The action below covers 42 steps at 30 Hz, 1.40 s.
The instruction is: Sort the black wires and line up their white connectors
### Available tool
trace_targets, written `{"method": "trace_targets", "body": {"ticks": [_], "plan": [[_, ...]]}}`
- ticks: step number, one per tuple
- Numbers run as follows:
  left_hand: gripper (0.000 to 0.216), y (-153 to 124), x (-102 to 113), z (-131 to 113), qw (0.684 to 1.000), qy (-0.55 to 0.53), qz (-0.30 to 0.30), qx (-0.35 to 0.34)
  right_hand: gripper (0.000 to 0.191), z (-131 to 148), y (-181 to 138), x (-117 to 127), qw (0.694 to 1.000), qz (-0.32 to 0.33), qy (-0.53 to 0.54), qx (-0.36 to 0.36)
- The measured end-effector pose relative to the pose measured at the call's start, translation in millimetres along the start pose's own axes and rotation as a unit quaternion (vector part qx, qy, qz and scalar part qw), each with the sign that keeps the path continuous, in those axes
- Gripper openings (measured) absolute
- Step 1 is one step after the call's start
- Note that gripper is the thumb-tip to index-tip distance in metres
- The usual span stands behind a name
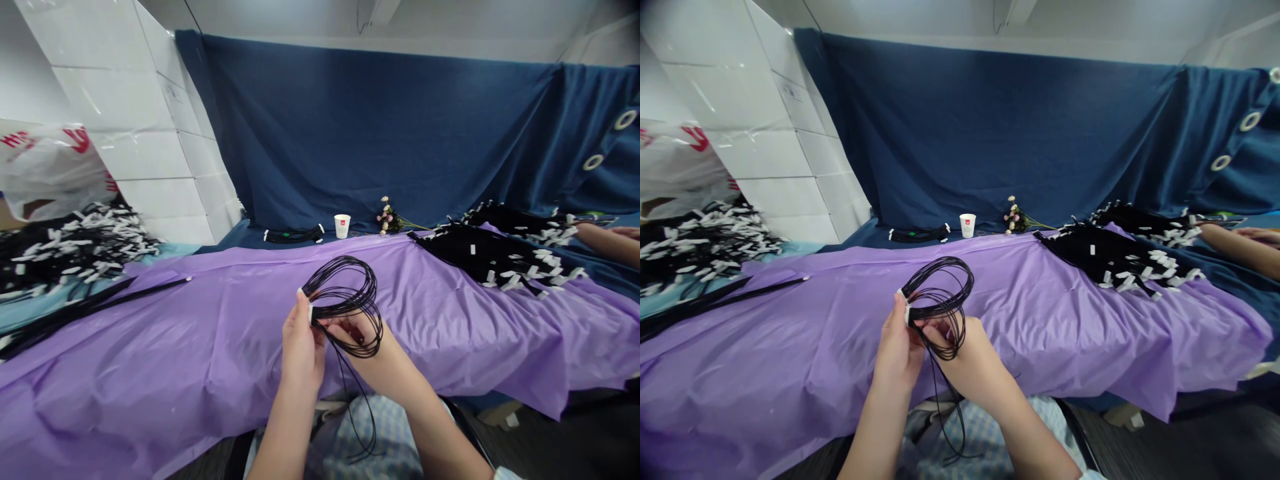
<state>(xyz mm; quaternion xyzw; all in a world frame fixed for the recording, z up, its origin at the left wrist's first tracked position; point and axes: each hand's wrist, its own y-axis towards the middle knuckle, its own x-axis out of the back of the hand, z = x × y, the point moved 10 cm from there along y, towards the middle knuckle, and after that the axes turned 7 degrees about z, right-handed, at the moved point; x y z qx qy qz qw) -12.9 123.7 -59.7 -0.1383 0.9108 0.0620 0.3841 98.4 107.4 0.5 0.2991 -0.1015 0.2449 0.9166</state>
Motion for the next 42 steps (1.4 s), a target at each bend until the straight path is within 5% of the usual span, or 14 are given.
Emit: {"method": "trace_targets", "body": {"ticks": [12, 22, 26, 29, 35, 42], "plan": [[0.054, -1, 8, -3, 0.999, 0.017, -0.025, -0.018, 0.019, 17, -5, 8, 0.997, -0.016, -0.032, 0.073], [0.052, -1, 6, -1, 0.999, 0.012, -0.027, -0.021, 0.034, 17, -4, -5, 0.999, 0.037, 0.010, 0.027], [0.049, 2, 7, -3, 0.999, 0.000, -0.023, -0.033, 0.025, 5, -3, -8, 0.998, 0.041, 0.040, -0.005], [0.049, 4, 9, -2, 0.999, -0.001, -0.021, -0.029, 0.010, -1, -5, -1, 0.996, 0.047, 0.073, -0.036], [0.040, 4, 18, -2, 0.998, -0.022, -0.062, -0.019, 0.017, -9, -26, 20, 0.972, 0.110, 0.169, -0.122], [0.043, 4, 15, -2, 0.998, -0.019, -0.060, -0.012, 0.016, 4, -36, 42, 0.981, 0.116, 0.132, -0.076]]}}
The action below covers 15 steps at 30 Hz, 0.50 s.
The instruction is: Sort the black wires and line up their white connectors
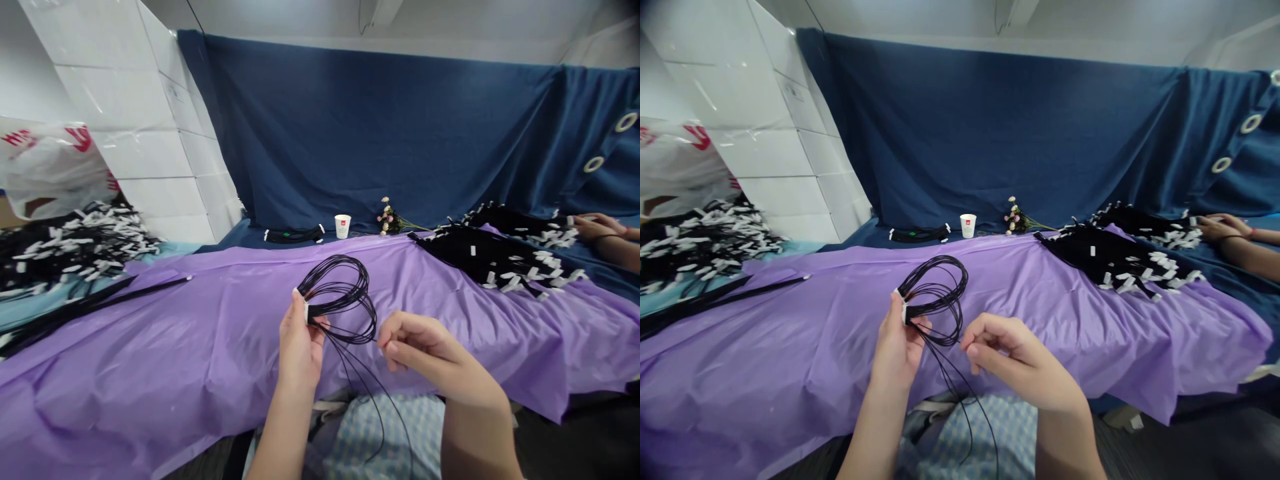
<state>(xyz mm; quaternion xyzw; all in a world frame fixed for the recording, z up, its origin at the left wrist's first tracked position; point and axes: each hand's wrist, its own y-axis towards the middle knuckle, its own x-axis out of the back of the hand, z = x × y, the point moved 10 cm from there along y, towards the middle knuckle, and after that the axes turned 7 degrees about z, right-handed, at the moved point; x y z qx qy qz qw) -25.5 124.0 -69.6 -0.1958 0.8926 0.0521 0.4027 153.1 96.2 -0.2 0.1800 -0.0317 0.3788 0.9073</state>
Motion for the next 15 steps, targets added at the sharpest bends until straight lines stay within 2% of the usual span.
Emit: {"method": "trace_targets", "body": {"ticks": [3, 9, 11, 15], "plan": [[0.041, 0, 0, 1, 1.000, 0.002, 0.004, 0.003, 0.014, 5, -2, 5, 0.999, -0.001, -0.035, 0.017], [0.042, 0, 4, -2, 1.000, 0.006, -0.016, -0.001, 0.025, 15, -6, 10, 0.996, 0.012, 0.004, 0.092], [0.044, 0, 3, -4, 1.000, 0.015, -0.016, -0.003, 0.022, 16, -7, 10, 0.994, 0.012, 0.001, 0.108], [0.047, -1, 3, -4, 1.000, 0.029, -0.011, -0.003, 0.021, 23, -7, 19, 0.987, -0.048, -0.044, 0.145]]}}
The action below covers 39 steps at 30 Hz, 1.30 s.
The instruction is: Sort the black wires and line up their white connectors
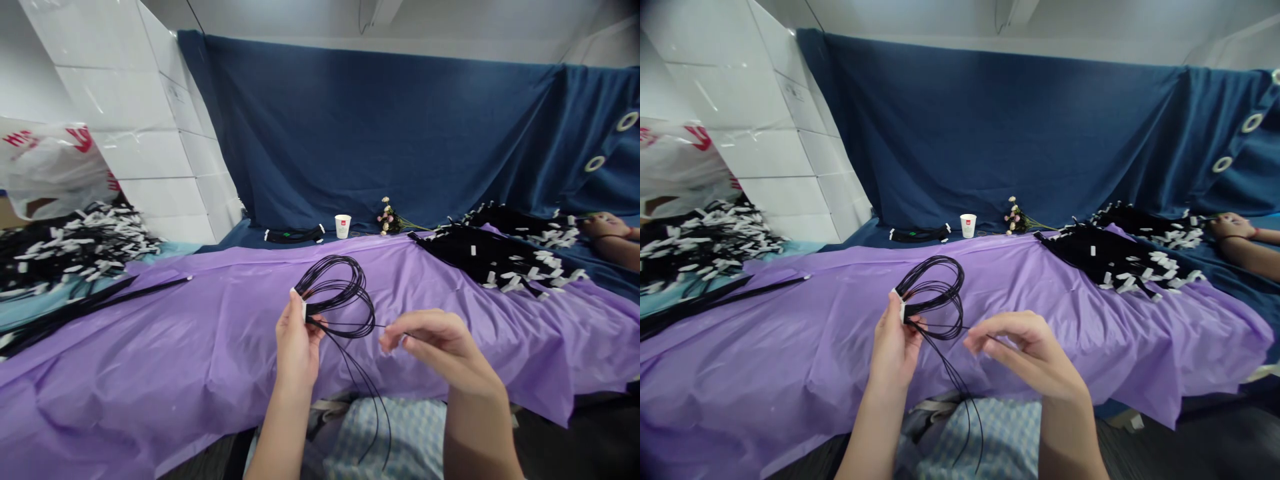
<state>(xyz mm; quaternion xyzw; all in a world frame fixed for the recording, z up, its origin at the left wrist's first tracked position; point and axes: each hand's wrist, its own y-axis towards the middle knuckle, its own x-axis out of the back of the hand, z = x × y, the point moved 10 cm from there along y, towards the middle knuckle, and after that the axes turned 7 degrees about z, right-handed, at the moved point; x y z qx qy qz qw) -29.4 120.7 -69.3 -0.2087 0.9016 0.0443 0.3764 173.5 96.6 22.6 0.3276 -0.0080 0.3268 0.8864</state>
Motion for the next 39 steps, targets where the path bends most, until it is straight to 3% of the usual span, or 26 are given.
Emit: {"method": "trace_targets", "body": {"ticks": [6, 13, 17, 20, 25, 29, 35, 39], "plan": [[0.050, 0, 0, 4, 1.000, 0.022, 0.009, 0.009, 0.022, -4, 4, 16, 0.990, -0.137, 0.007, 0.039], [0.050, -1, -2, 3, 1.000, 0.027, 0.014, 0.002, 0.024, -24, 5, 6, 0.980, -0.188, 0.069, 0.010], [0.049, -5, -7, -2, 0.998, 0.040, 0.031, -0.023, 0.026, -15, 5, 1, 0.961, -0.259, 0.087, 0.038], [0.047, -7, -10, -7, 0.997, 0.044, 0.042, -0.047, 0.027, -6, 1, 5, 0.949, -0.306, 0.038, 0.065], [0.047, -7, -9, -9, 0.996, 0.048, 0.037, -0.060, 0.025, 6, -4, 11, 0.945, -0.314, -0.030, 0.080], [0.047, -5, -9, -8, 0.996, 0.038, 0.042, -0.062, 0.024, 12, -6, 12, 0.943, -0.316, 0.013, 0.102], [0.047, -6, -12, -5, 0.997, 0.023, 0.060, -0.043, 0.018, -3, 0, 13, 0.935, -0.320, 0.132, 0.080], [0.045, -9, -15, -3, 0.997, 0.010, 0.078, -0.009, 0.019, -21, 1, 18, 0.933, -0.335, 0.124, 0.047]]}}
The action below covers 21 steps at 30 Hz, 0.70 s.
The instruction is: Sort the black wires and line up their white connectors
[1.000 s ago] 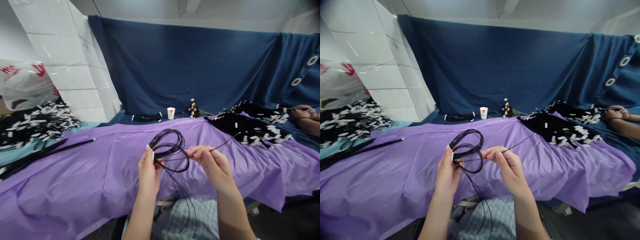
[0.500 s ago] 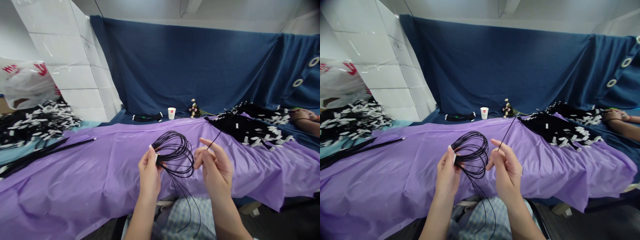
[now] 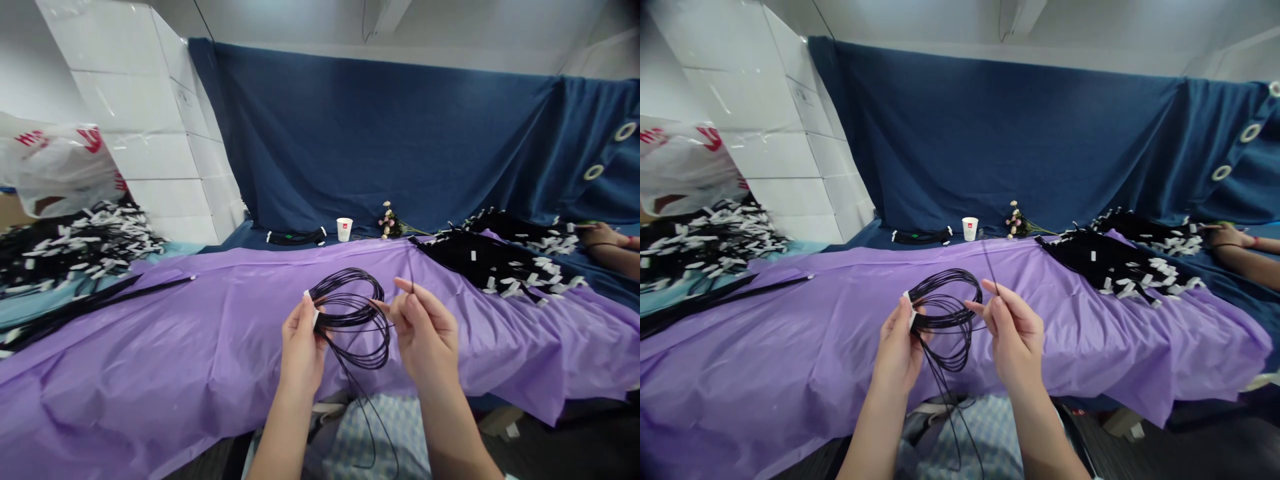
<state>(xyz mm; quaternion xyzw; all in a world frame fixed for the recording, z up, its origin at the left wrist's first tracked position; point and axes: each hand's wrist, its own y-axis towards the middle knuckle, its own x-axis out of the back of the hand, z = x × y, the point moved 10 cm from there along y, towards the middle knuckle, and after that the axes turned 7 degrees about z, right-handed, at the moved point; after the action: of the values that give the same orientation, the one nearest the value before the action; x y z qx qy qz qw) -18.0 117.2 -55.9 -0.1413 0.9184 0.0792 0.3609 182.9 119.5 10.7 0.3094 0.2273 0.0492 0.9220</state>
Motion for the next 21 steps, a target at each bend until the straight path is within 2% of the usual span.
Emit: {"method": "trace_targets", "body": {"ticks": [4, 6, 15, 21], "plan": [[0.047, -2, -2, -4, 1.000, 0.000, 0.017, -0.001, 0.013, -8, 4, -3, 0.990, 0.053, -0.133, -0.001], [0.047, -4, -4, -9, 0.999, 0.011, 0.032, -0.011, 0.009, -7, 4, -7, 0.983, 0.082, -0.167, 0.007], [0.049, -8, -11, -16, 0.995, 0.060, 0.077, -0.022, 0.012, 0, -4, -18, 0.961, 0.157, -0.224, -0.044], [0.047, -6, -12, -17, 0.991, 0.072, 0.107, -0.028, 0.014, 2, -4, -17, 0.961, 0.165, -0.219, -0.048]]}}
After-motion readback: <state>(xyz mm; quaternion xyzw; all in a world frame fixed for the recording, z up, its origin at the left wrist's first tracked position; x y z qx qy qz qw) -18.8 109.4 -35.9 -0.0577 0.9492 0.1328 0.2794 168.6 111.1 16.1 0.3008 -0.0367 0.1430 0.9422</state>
